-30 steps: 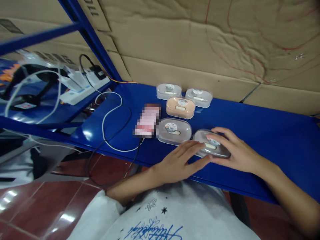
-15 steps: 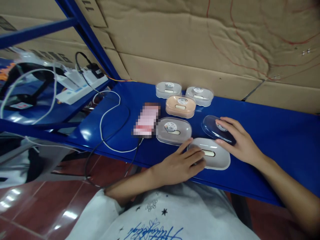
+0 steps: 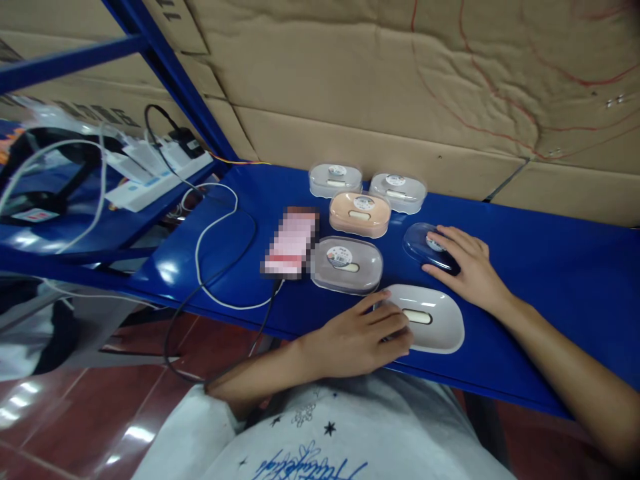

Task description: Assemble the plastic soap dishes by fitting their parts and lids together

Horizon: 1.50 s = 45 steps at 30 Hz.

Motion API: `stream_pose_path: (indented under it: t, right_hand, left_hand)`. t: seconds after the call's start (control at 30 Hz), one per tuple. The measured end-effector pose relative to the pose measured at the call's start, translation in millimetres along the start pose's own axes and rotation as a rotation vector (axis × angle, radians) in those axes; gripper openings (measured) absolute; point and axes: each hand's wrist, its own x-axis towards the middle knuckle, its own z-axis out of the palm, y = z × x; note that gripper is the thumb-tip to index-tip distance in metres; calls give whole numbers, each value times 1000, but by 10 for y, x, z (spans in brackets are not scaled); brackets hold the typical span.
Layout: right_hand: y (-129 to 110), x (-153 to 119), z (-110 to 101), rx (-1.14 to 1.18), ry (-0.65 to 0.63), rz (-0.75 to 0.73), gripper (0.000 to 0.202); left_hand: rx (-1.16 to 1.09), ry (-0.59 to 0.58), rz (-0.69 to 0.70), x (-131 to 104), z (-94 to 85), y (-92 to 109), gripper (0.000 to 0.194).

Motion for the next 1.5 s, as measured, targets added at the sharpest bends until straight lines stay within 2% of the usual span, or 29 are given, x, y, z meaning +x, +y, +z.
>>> stream_pose_path:
  t: [0.1, 0.2, 0.3, 0.37, 0.5, 0.67, 0.8, 0.9, 0.97, 1.0, 1.07, 1.17, 1.23, 1.5]
  right_hand:
    - [-90, -16, -104, -13, 36, -26, 57]
    - [-251, -78, -354, 133, 52, -173, 43]
    - [-427, -181, -593, 298, -78, -377, 37]
    - [-514, -242, -663, 303, -181, -433, 45]
    - [-572, -291, -593, 278, -279, -424, 51]
    - [-574, -282, -459, 307, -321, -406, 48]
    - [-635, -283, -477, 344, -304, -370, 45]
    - [-611, -249, -548, 401, -210, -340, 44]
    - [-530, -202, -592, 395, -142, -307, 44]
    - [-475, -176, -603, 379, -109, -287, 42]
    - [-362, -128, -588, 342, -66, -257, 40]
    - [-244, -92, -492, 298, -46, -276, 41]
    - [-227, -96, -426, 278, -48, -310, 44]
    - [-374, -170, -421, 301, -114, -331, 47]
  left_hand:
    - [4, 9, 4, -5, -9, 1, 15]
    - [22, 57, -10, -16, -12, 7, 15]
    - [21, 146, -31, -26, -9, 15, 15]
    - [25, 188, -36, -29, -6, 19, 16]
    - [71, 209, -16, -30, -15, 19, 17]
    - [123, 181, 0, -21, -51, 8, 18]
    - [133, 155, 4, -33, -44, 8, 17]
    - [120, 278, -8, -67, -26, 26, 22]
    - [101, 402, -28, -84, -24, 40, 22]
    - [91, 420, -28, -87, -27, 44, 19]
    - [76, 335, 11, -75, -33, 44, 14]
    - [65, 79, 96, -39, -28, 28, 22]
    - [49, -14, 117, -24, -15, 12, 23]
    - [-30, -19, 108, -27, -10, -23, 16]
